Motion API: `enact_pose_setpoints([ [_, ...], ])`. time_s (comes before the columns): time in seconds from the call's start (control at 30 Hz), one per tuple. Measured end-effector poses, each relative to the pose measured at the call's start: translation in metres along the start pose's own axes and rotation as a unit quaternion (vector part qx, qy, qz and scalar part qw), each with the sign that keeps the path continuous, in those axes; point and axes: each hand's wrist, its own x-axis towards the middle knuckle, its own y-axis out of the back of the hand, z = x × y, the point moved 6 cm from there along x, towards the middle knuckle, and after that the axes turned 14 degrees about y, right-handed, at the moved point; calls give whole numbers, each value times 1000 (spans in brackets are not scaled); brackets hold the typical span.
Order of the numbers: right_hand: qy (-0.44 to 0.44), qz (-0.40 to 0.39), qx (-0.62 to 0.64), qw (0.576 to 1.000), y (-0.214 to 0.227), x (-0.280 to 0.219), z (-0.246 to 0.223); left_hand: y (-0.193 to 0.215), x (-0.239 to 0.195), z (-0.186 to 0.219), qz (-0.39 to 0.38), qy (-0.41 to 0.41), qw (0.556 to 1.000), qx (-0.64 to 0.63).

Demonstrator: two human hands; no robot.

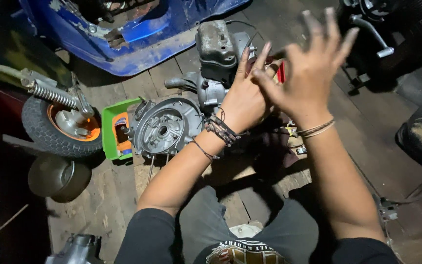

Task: Wiping and cleaning the surfaces of a motorcycle engine casing using a cloth to remove dirt or residue.

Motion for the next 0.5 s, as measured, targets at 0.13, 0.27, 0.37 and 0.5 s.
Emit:
enact_pose_setpoints([
  [0.13,-7,19,57,998,35,14,-7,9,-2,11,52,-37,998,4],
  [0.27,-36,-49,89,994,13,4,16,22,-6,19,108,-46,992,53],
  [0.37,-24,-85,205,975,5,7,4,17,2,23,67,-39,996,37],
  [0.5,21,-48,206,977,22,22,-24,0,1,24,9,-27,999,-29],
])
